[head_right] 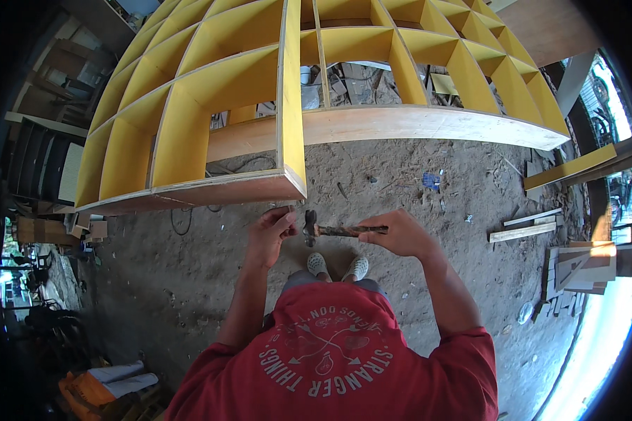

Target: The person hammers nails into the wooden frame of a large yellow shelving unit using a hammer. The person hammers at various points along the edges of the plywood backing and sides to secure the structure.

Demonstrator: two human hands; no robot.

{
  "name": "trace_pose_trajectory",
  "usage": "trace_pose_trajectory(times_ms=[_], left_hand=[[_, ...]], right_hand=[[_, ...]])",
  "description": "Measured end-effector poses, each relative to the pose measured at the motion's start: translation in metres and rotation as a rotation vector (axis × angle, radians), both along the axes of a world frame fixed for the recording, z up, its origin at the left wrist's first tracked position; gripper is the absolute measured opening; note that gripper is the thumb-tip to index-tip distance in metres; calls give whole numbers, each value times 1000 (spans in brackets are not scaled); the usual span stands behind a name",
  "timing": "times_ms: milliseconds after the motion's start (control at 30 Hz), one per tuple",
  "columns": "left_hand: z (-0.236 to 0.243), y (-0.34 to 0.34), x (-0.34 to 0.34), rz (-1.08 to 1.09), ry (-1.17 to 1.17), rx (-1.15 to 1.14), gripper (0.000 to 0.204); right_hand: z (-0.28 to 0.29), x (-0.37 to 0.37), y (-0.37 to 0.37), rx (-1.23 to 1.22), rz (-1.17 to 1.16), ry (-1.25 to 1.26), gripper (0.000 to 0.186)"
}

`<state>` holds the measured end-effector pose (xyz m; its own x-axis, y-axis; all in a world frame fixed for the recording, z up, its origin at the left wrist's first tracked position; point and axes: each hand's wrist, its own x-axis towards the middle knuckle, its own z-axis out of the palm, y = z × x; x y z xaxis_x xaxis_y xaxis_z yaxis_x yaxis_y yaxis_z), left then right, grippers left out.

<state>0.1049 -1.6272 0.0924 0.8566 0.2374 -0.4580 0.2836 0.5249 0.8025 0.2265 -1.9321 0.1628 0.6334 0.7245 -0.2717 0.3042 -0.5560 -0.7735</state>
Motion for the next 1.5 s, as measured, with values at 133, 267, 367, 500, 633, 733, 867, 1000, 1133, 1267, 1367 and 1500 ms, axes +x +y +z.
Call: trace_pose_trajectory(times_ms=[133, 267, 367, 500, 633, 733, 867, 1000, 1133, 1267, 1367, 1500], left_hand=[[20, -5, 19, -85, -16, 1, 22], [27, -4, 32, -98, -24, 18, 18], [25, 0, 34, -116, -39, 20, 16], [25, 0, 34, -119, -54, -23, 14], [28, 1, 37, -121, -32, -10, 14], [32, 2, 40, -106, -12, -38, 16], [27, 1, 37, -100, 12, 13, 17], [21, -1, 38, -55, 34, 27, 17], [21, 1, 38, -71, -6, -62, 18], [28, -2, 41, -65, 12, -9, 17], [26, 0, 40, -62, 14, -9, 17], [29, -1, 43, -61, 61, 51, 18]], right_hand=[[3, -11, -8, -18, -79, 23, 42], [5, -19, -8, -56, -128, 87, 45], [-2, -20, -8, 1, -103, 42, 44], [-6, -20, -7, 60, -70, -26, 43], [9, -18, -1, -44, -56, 9, 42], [7, -16, -1, 55, -8, -9, 40], [42, -1, 12, -72, 120, 62, 42], [44, 1, 17, 21, 28, -58, 40], [55, -1, 20, -108, 171, -97, 39], [49, -3, 20, -19, 49, -28, 37], [59, -3, 25, -52, 124, -50, 37], [43, -5, 23, 41, -5, -139, 40]])
